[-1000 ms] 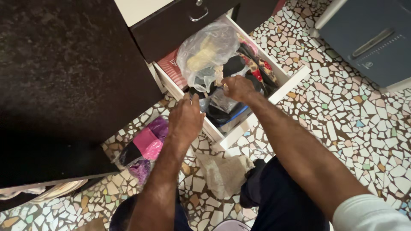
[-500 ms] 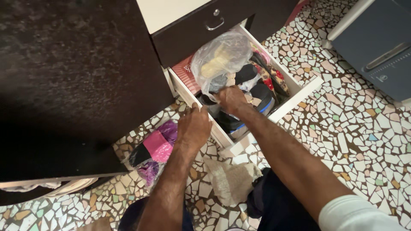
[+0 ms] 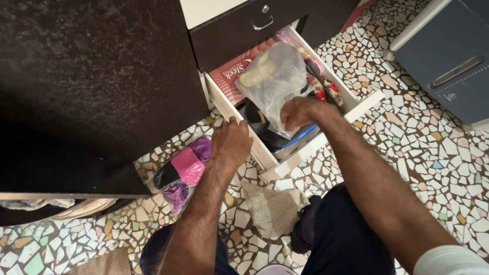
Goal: The person sits on the floor and removes items from an open drawer one by one, placing them on the floor. The items include plastic-wrapped packages, boxes, and miscellaneous objects. The person continues until the drawer is empty.
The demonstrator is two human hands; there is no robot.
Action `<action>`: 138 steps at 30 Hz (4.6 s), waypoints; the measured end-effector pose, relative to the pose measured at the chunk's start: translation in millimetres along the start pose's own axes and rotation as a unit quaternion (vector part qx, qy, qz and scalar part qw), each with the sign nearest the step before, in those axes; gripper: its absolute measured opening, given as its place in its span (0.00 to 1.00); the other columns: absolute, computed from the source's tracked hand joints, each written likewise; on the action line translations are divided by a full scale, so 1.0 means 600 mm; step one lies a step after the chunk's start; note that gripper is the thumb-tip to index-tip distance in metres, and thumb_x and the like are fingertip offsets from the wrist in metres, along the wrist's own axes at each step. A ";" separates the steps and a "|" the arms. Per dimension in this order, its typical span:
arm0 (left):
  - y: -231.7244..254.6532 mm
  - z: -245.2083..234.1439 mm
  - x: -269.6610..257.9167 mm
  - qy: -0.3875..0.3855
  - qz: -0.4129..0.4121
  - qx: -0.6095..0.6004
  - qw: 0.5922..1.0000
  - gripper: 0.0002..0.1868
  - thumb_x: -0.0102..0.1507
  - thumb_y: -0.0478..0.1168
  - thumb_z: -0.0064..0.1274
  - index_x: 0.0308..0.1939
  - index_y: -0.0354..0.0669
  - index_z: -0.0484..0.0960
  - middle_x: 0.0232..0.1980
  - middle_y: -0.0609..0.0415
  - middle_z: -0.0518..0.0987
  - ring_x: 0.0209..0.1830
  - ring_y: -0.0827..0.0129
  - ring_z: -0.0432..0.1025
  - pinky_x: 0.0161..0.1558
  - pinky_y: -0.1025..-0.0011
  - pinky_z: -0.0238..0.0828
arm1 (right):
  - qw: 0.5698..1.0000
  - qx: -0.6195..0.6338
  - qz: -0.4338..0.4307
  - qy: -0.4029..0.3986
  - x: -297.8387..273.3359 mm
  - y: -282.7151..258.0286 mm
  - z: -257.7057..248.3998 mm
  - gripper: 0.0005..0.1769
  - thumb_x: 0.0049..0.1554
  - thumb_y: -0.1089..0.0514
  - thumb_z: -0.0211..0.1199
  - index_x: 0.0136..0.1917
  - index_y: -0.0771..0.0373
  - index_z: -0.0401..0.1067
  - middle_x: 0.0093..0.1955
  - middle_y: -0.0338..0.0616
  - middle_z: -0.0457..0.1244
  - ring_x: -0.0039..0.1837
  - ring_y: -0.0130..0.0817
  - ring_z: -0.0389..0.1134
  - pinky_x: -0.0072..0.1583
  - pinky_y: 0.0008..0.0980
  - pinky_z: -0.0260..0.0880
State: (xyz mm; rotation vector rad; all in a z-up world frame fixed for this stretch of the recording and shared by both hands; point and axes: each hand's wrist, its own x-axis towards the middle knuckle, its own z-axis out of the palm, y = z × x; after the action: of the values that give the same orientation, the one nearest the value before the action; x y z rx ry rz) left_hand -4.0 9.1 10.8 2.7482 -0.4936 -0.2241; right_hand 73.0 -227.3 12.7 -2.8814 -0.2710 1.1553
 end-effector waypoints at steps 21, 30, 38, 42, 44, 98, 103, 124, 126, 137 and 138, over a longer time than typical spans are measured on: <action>0.008 -0.023 -0.004 0.037 -0.001 -0.010 0.999 0.18 0.62 0.47 0.60 0.46 0.35 0.80 0.50 0.39 0.79 0.52 0.48 0.75 0.47 0.54 0.76 | 0.937 -0.170 -0.055 0.299 0.206 -0.074 -0.005 0.61 0.43 0.62 0.73 0.82 0.47 0.43 0.84 0.57 0.38 0.82 0.50 0.44 0.65 0.44 0.68; 0.010 -0.031 -0.010 0.049 0.001 0.002 0.999 0.20 0.59 0.46 0.62 0.46 0.33 0.80 0.49 0.38 0.78 0.50 0.48 0.75 0.46 0.55 0.76 | 0.887 -0.311 -0.044 0.337 0.272 -0.089 0.005 0.52 0.53 0.56 0.64 0.84 0.45 0.41 0.81 0.58 0.44 0.79 0.50 0.50 0.55 0.45 0.74; 0.015 -0.033 -0.006 0.057 -0.001 -0.003 0.998 0.18 0.59 0.46 0.62 0.44 0.36 0.80 0.48 0.41 0.78 0.51 0.49 0.75 0.46 0.53 0.76 | 0.850 -0.356 -0.082 0.380 0.261 -0.069 0.019 0.35 0.53 0.54 0.61 0.73 0.49 0.58 0.74 0.58 0.56 0.76 0.52 0.57 0.51 0.38 0.75; 0.017 -0.025 -0.004 0.044 -0.002 -0.018 0.999 0.18 0.60 0.47 0.62 0.43 0.36 0.80 0.48 0.40 0.78 0.51 0.48 0.75 0.45 0.53 0.76 | 0.842 -0.333 -0.110 0.410 0.248 -0.050 0.005 0.29 0.56 0.57 0.61 0.70 0.52 0.62 0.68 0.53 0.61 0.73 0.47 0.63 0.52 0.37 0.76; 0.021 -0.020 -0.005 0.060 0.006 -0.012 0.998 0.19 0.59 0.47 0.63 0.43 0.35 0.80 0.48 0.39 0.78 0.51 0.47 0.75 0.45 0.54 0.77 | 0.847 -0.331 -0.115 0.399 0.240 -0.043 -0.003 0.34 0.54 0.57 0.61 0.74 0.54 0.60 0.64 0.55 0.63 0.66 0.47 0.67 0.49 0.38 0.76; 0.060 -0.014 -0.040 0.106 0.059 -0.198 0.973 0.31 0.56 0.37 0.63 0.65 0.48 0.78 0.46 0.39 0.84 0.49 0.46 0.79 0.49 0.55 0.76 | 0.556 0.770 -0.184 0.253 -0.136 0.081 0.014 0.21 0.63 0.54 0.60 0.66 0.68 0.68 0.58 0.49 0.67 0.58 0.38 0.69 0.59 0.38 0.77; 0.043 0.038 -0.007 0.120 0.038 -0.392 0.911 0.25 0.55 0.39 0.67 0.56 0.38 0.82 0.44 0.44 0.86 0.45 0.56 0.82 0.47 0.63 0.77 | 0.596 0.747 -0.111 0.274 -0.141 0.046 0.021 0.34 0.61 0.41 0.62 0.71 0.65 0.62 0.59 0.50 0.62 0.59 0.42 0.64 0.61 0.46 0.72; 0.083 0.028 -0.002 0.036 -0.076 -0.677 0.731 0.39 0.63 0.58 0.54 0.70 0.34 0.71 0.65 0.47 0.78 0.64 0.63 0.73 0.62 0.67 0.69 | 0.758 0.615 -0.077 0.203 -0.180 -0.015 0.060 0.54 0.43 0.50 0.75 0.74 0.74 0.55 0.62 0.68 0.66 0.63 0.57 0.71 0.65 0.59 0.71; 0.082 0.030 -0.002 0.029 -0.036 -0.652 0.757 0.41 0.65 0.62 0.50 0.72 0.33 0.70 0.66 0.48 0.78 0.67 0.64 0.71 0.65 0.68 0.65 | 0.768 0.599 -0.048 0.222 -0.183 -0.003 0.054 0.53 0.44 0.51 0.77 0.74 0.73 0.56 0.61 0.67 0.67 0.63 0.57 0.71 0.66 0.56 0.68; 0.103 0.026 -0.006 -0.007 0.063 -0.675 0.735 0.40 0.69 0.60 0.40 0.77 0.38 0.57 0.72 0.42 0.72 0.70 0.60 0.69 0.66 0.64 0.68 | 0.444 0.843 -0.075 0.294 -0.208 0.210 0.032 0.26 0.60 0.63 0.60 0.70 0.73 0.60 0.64 0.60 0.66 0.61 0.48 0.74 0.63 0.46 0.76; 0.103 0.038 -0.004 -0.011 0.063 -0.662 0.746 0.39 0.69 0.60 0.41 0.77 0.37 0.58 0.72 0.43 0.72 0.70 0.60 0.69 0.65 0.65 0.68 | 0.416 0.848 -0.070 0.322 -0.204 0.242 0.037 0.24 0.61 0.64 0.59 0.69 0.71 0.61 0.64 0.59 0.66 0.61 0.47 0.75 0.63 0.46 0.75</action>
State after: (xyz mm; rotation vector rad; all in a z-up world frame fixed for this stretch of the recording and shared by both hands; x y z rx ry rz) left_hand -30.3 -51.4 11.9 1.2965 -0.3033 -0.3781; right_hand -7.5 -391.9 67.4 -1.0284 0.4596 -0.1496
